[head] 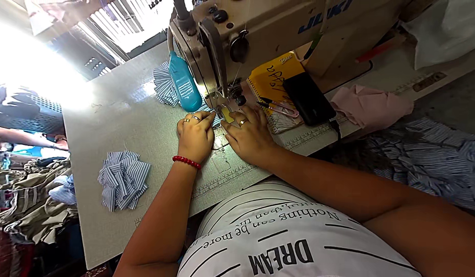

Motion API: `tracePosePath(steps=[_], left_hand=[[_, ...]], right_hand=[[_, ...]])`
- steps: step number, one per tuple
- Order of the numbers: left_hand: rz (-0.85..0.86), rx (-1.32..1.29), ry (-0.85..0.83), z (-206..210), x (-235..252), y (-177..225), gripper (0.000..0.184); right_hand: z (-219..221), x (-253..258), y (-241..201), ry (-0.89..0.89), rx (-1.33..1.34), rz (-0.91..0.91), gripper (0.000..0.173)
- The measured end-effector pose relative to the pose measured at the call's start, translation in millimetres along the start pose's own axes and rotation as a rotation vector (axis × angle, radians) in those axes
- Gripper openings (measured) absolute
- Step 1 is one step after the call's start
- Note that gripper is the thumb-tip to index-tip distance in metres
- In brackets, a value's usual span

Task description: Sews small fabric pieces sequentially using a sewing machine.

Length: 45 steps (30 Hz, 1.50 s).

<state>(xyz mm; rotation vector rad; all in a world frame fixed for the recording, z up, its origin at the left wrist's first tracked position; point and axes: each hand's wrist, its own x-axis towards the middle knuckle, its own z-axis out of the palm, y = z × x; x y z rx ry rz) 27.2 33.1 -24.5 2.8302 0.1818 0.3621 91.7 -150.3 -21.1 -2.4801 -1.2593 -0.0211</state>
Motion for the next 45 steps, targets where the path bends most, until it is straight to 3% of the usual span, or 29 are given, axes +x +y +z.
tracePosePath(steps=[18, 21, 24, 27, 30, 33, 37, 41, 45], left_hand=[[-0.161, -0.032, 0.034, -8.0, -1.1, -3.0, 0.036], [-0.221, -0.012, 0.170, -39.6, -27.6, -28.0, 0.030], [-0.463, 0.100, 0.214, -95.7, -75.1, -63.2, 0.026], [-0.638, 0.141, 0.245, -133.1, -126.1, -60.6, 0.026], [-0.557, 0.165, 0.207, -115.0, -158.1, -40.4, 0.028], [-0.522, 0.400, 0.152, -79.3, -163.6, -35.3, 0.041], [-0.586, 0.529, 0.163, -69.1, -145.1, -34.9, 0.028], [-0.551, 0.409, 0.246, -82.6, -139.4, -31.6, 0.026], [-0.545, -0.094, 0.475, -100.6, -126.0, -4.9, 0.022]], right_hand=[[4.3, -2.0, 2.5, 0.070, 0.084, -0.082, 0.036], [5.0, -1.4, 4.8, 0.089, 0.112, -0.109, 0.036], [4.5, -0.6, 4.8, 0.099, 0.126, -0.120, 0.035], [4.2, -1.4, 5.2, 0.114, 0.143, -0.129, 0.035], [4.9, -1.7, 5.6, 0.116, 0.156, -0.130, 0.034], [4.9, -2.3, 5.2, 0.118, 0.140, -0.140, 0.032], [5.4, -4.6, 5.9, 0.148, 0.132, -0.144, 0.032], [2.4, -6.5, 5.9, 0.195, 0.159, -0.150, 0.031], [-6.9, -8.3, -6.6, 0.252, 0.344, -0.163, 0.027]])
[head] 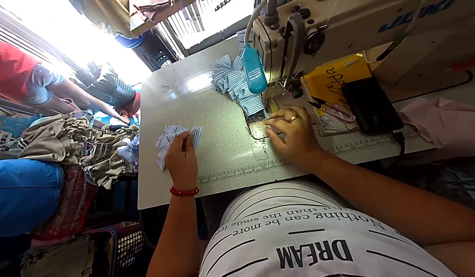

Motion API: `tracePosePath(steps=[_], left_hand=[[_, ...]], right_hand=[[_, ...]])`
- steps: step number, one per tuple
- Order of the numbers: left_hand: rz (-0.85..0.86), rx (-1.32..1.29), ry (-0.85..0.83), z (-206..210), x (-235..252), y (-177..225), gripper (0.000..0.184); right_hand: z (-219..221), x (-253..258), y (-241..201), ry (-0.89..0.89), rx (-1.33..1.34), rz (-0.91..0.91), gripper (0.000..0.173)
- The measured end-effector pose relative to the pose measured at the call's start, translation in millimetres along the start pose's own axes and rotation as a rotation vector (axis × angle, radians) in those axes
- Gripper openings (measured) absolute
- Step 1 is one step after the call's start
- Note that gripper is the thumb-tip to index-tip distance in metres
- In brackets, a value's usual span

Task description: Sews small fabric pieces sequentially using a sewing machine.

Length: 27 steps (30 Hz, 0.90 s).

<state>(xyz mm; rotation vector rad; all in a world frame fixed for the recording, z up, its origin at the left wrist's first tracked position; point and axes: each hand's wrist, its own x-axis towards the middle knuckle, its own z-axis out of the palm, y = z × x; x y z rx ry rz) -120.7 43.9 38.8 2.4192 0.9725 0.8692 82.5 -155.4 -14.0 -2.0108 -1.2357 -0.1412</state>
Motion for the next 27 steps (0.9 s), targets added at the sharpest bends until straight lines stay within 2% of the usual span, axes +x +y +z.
tracePosePath(steps=[3, 5, 8, 10, 12, 15, 17, 20, 22, 27], left_hand=[[-0.125, -0.546, -0.136, 6.1, -2.4, 24.1, 0.025], [-0.150, -0.709, -0.258, 13.9, -6.5, 36.5, 0.033], [-0.155, -0.824, -0.400, 25.6, -10.7, 52.3, 0.035], [-0.142, -0.852, -0.472, 32.1, -10.7, 59.8, 0.035], [-0.112, -0.849, -0.509, 38.7, -10.3, 65.9, 0.037], [-0.072, -0.796, -0.447, 51.8, -14.5, 71.6, 0.035], [-0.145, -0.764, -0.446, 58.3, -18.6, 75.5, 0.034], [-0.394, -0.902, -0.505, 64.0, -21.9, 84.6, 0.023], [-0.438, -0.921, -0.482, 71.2, -22.3, 85.8, 0.016], [-0.159, -0.660, -0.379, 95.6, -15.3, 78.8, 0.020]], right_hand=[[-4.6, 4.5, -22.9, -0.014, 0.248, 0.030, 0.028], [-10.0, 7.4, -34.9, -0.084, 0.430, 0.110, 0.033], [-21.2, 13.2, -44.0, -0.191, 0.675, 0.262, 0.040], [-26.1, 14.9, -44.5, -0.210, 0.757, 0.311, 0.036], [-26.7, 13.8, -41.9, -0.198, 0.818, 0.341, 0.021], [-24.4, 10.4, -37.6, -0.135, 0.884, 0.396, 0.009], [-26.9, 7.3, -38.0, -0.074, 0.866, 0.394, 0.009], [-27.6, 4.2, -32.6, -0.025, 0.824, 0.412, 0.012], [-24.1, 2.1, -26.6, 0.003, 0.749, 0.421, 0.014], [-10.8, 5.8, -7.3, 0.036, 0.570, 0.436, 0.022]])
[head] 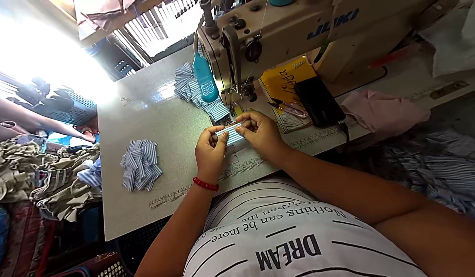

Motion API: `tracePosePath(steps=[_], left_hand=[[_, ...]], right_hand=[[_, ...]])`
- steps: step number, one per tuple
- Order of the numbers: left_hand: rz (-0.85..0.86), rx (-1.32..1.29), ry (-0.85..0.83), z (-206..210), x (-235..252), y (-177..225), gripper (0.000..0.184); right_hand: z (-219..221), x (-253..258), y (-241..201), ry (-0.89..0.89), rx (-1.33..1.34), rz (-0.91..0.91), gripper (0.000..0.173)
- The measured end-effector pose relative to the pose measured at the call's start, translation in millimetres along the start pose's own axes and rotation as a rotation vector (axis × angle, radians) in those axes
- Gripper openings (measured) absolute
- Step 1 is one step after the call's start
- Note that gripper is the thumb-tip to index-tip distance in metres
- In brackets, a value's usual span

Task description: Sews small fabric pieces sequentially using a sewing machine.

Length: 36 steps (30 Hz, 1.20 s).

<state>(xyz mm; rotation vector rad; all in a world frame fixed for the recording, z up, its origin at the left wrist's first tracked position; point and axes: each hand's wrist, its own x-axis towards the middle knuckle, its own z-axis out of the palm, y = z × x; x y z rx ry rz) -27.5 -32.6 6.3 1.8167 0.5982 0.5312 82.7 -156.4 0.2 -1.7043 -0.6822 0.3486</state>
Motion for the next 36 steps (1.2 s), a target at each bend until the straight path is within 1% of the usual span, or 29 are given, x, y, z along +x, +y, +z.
tracePosePath(steps=[3, 5, 8, 10, 13, 15, 16, 18, 19, 22, 24, 27, 30, 36], left_hand=[[0.130, 0.284, -0.010, 1.8, 14.9, -5.3, 0.022], [0.153, 0.453, -0.026, 2.5, 24.6, -9.3, 0.021], [0.190, 0.701, -0.091, 3.0, 34.5, -13.4, 0.024], [0.311, 0.794, -0.069, 4.5, 37.3, -19.9, 0.024], [0.525, 0.753, -0.070, 5.3, 36.3, -26.5, 0.020], [0.589, 0.726, -0.134, 6.2, 34.9, -30.1, 0.020], [0.591, 0.730, -0.169, 6.4, 34.5, -31.4, 0.024], [0.589, 0.744, -0.205, 6.1, 35.1, -32.2, 0.027], [0.590, 0.749, -0.214, 5.6, 36.0, -32.5, 0.028], [0.591, 0.760, -0.237, 3.0, 40.2, -34.1, 0.029], [0.566, 0.775, -0.245, 0.8, 43.6, -34.1, 0.030], [0.501, 0.800, -0.246, -1.7, 50.2, -33.5, 0.037], [0.493, 0.820, -0.244, -3.6, 55.9, -33.9, 0.038], [0.541, 0.811, -0.254, -5.9, 60.9, -36.0, 0.038]], right_hand=[[-0.7, 14.5, 2.9, -0.009, -0.142, 0.021, 0.027], [-0.6, 23.8, 3.2, -0.055, -0.276, 0.003, 0.028], [2.1, 33.5, 11.6, -0.093, -0.488, -0.124, 0.026], [4.5, 37.0, 19.0, -0.087, -0.546, -0.176, 0.025], [6.5, 39.2, 20.4, -0.077, -0.552, -0.134, 0.033], [7.1, 39.7, 19.9, -0.058, -0.543, -0.121, 0.034], [7.1, 39.4, 20.3, -0.051, -0.545, -0.126, 0.029], [4.8, 35.1, 22.4, -0.038, -0.560, -0.182, 0.014], [2.2, 30.7, 22.5, -0.045, -0.586, -0.213, 0.012], [-6.3, 13.9, 22.6, -0.110, -0.704, -0.263, 0.023], [-7.6, 8.5, 22.9, -0.109, -0.747, -0.272, 0.027], [-6.4, 11.7, 21.6, -0.133, -0.776, -0.201, 0.033], [-3.9, 13.9, 20.4, -0.163, -0.802, -0.151, 0.038], [-1.4, 10.7, 19.7, -0.150, -0.832, -0.174, 0.039]])
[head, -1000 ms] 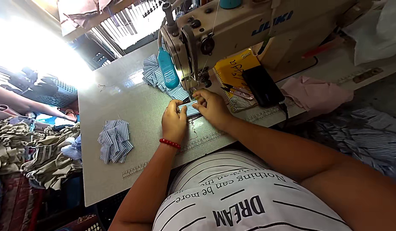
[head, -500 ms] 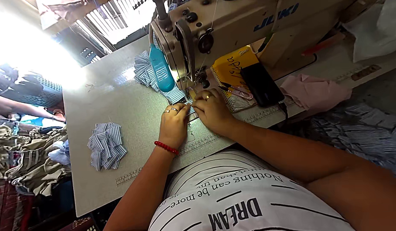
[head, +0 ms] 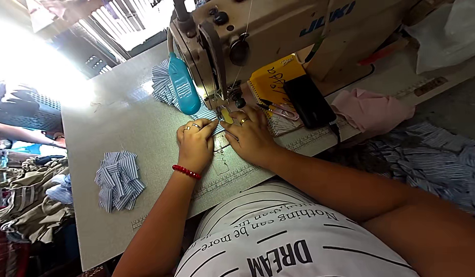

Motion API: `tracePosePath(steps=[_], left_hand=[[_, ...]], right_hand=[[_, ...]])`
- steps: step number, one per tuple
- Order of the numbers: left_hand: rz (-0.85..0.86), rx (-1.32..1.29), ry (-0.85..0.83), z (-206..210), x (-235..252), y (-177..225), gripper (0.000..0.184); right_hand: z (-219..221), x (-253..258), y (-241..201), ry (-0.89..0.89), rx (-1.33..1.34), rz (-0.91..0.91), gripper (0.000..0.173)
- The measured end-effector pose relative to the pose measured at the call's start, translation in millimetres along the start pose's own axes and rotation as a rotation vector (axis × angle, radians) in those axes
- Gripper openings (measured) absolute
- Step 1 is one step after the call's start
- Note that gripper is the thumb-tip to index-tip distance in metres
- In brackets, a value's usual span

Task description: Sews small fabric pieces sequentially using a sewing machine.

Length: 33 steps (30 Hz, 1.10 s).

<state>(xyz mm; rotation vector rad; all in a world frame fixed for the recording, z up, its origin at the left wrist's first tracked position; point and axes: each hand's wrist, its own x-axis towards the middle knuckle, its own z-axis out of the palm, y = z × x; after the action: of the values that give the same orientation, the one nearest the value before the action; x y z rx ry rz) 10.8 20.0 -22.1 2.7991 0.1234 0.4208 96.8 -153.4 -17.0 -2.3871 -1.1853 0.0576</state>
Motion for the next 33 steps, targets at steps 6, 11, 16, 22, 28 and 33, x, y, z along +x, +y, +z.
tracePosePath(steps=[6, 11, 16, 22, 28, 33], left_hand=[[0.031, 0.009, -0.014, -0.7, -0.5, -5.6, 0.040], [0.050, 0.007, -0.013, -1.0, 0.9, -8.5, 0.040], [0.028, 0.017, -0.043, -2.5, 5.1, -9.8, 0.042], [-0.011, 0.040, -0.063, -0.5, 10.5, -13.1, 0.043], [-0.071, 0.071, -0.067, -1.1, 17.7, -15.5, 0.044], [-0.135, 0.104, -0.068, -0.3, 20.5, -13.3, 0.045]], right_hand=[[2.1, -3.9, 3.2, 0.063, -0.032, -0.083, 0.032], [2.7, -5.0, 1.9, 0.064, -0.085, -0.099, 0.033], [1.3, -4.5, -1.5, 0.025, -0.147, -0.079, 0.040], [1.0, -3.2, -3.8, -0.029, -0.199, -0.043, 0.046], [3.4, -2.1, -2.4, -0.031, -0.186, -0.035, 0.046], [4.6, -1.7, -0.3, -0.013, -0.172, -0.063, 0.045]])
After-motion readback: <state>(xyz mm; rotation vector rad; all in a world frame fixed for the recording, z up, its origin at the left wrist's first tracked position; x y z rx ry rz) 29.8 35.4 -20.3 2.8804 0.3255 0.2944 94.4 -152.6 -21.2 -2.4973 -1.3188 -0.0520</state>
